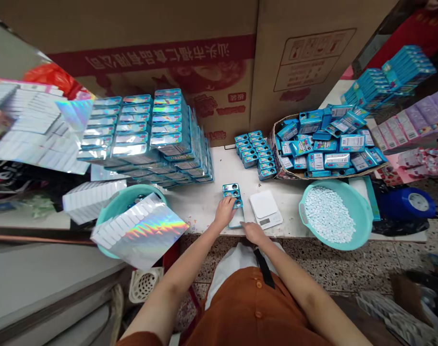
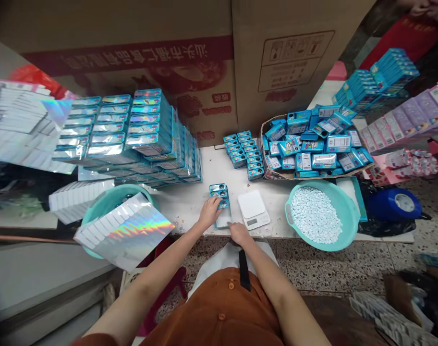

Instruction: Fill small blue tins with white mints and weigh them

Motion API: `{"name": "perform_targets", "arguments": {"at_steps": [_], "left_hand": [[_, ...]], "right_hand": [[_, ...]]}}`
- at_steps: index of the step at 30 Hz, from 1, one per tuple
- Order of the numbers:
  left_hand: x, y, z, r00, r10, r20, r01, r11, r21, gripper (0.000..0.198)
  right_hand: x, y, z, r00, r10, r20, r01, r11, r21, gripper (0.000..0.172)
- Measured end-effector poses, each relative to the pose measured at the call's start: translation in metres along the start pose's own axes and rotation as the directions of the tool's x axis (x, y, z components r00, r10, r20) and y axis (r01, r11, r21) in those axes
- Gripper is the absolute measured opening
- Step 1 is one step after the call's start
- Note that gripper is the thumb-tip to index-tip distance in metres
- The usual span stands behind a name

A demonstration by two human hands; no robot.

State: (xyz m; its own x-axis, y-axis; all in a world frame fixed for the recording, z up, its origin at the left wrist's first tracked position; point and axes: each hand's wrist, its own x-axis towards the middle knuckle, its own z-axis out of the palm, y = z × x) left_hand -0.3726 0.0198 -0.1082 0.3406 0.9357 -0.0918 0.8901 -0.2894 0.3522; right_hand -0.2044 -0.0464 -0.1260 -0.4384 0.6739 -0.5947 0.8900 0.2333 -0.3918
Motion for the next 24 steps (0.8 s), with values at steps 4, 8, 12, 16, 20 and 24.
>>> {"name": "perform_targets", "arguments": {"at_steps": [4, 8, 12, 16, 20, 24], "left_hand": [[0.001, -0.006, 0.010, 1.000, 0.024, 0.001, -0.024, 0.999, 0.048, 0.035], [0.007, -0.011, 0.021, 0.994, 0.016, -0.106, 0.002, 0.986, 0.166, 0.044], [0.016, -0.017, 0.030, 0.993, 0.100, -0.059, -0.084, 0.970, 0.227, 0.056], [0.013, -0.017, 0.030, 0.993, 0.116, -0.014, -0.108, 0.956, 0.274, 0.058], [0.023, -0.003, 0.015, 0.987, 0.148, -0.060, -0.129, 0.959, 0.251, 0.069], [0.088, 0.017, -0.005, 0.970, 0.086, -0.226, -0.042, 0.980, 0.192, 0.071]], "right_hand": [[0.003, 0.001, 0.008, 1.000, 0.026, 0.001, -0.026, 1.000, -0.005, 0.048], [0.002, 0.006, 0.011, 1.000, 0.027, 0.005, -0.027, 1.000, 0.006, 0.050], [0.004, 0.009, 0.012, 1.000, 0.025, 0.010, -0.025, 0.999, 0.027, 0.054], [0.000, 0.017, 0.011, 1.000, -0.001, -0.004, 0.001, 0.995, 0.096, 0.052], [-0.015, 0.041, 0.001, 0.981, 0.035, -0.188, 0.030, 0.942, 0.334, 0.041], [-0.047, 0.084, -0.020, 0.902, 0.196, -0.386, 0.023, 0.868, 0.497, 0.029]]}}
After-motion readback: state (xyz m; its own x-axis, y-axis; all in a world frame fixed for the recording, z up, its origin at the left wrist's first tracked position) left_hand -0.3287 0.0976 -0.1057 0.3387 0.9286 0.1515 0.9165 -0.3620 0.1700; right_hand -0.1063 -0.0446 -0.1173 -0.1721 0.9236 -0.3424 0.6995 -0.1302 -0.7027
